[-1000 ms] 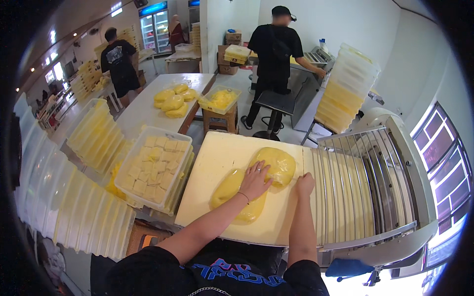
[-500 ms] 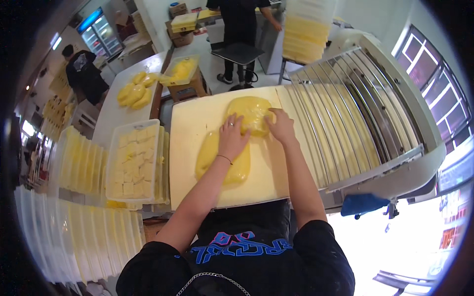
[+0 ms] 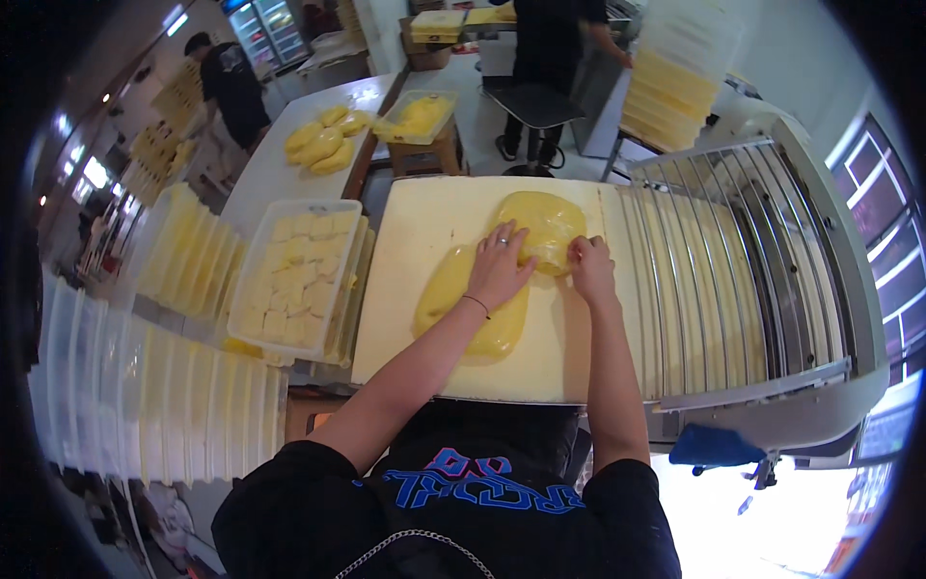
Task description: Flattening and folding large portions of dough using a mechanical dough sheeter in a bakery.
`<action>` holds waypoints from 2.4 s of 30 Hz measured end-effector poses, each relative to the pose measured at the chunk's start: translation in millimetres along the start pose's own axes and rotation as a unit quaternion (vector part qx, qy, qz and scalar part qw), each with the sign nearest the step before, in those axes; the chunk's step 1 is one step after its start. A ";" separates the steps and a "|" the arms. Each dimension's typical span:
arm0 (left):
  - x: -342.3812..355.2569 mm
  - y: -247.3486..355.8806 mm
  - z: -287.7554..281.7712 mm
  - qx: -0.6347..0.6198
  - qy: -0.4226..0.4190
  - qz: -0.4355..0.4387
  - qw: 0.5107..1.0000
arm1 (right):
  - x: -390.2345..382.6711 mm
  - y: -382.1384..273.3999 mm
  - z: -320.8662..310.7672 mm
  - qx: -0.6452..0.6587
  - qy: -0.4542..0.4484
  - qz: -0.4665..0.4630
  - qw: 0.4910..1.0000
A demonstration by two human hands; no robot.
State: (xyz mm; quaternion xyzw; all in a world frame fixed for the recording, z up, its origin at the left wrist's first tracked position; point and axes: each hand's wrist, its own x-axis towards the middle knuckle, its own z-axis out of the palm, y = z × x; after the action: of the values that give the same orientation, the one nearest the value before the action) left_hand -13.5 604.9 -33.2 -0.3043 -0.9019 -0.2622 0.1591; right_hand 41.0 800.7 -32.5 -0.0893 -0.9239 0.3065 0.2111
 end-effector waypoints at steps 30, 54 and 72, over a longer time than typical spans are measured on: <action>1.6 1.6 -0.7 0.000 -0.006 -0.001 1.000 | -9.4 -3.8 -20.6 -0.033 0.013 0.203 0.978; -2.8 -4.7 -2.7 -0.037 0.028 -0.012 0.999 | -15.4 -50.9 -6.5 -0.088 0.006 -0.052 0.995; -0.4 1.6 -15.8 -0.025 0.075 -0.046 0.996 | 92.8 -96.9 34.7 0.001 0.115 -0.134 0.984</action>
State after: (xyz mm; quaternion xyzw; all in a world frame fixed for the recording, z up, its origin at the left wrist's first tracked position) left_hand -10.1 596.9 -19.9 -0.2456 -0.8935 -0.3142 0.2064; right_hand -60.9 732.5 32.1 0.0010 -0.8967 0.2642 0.3552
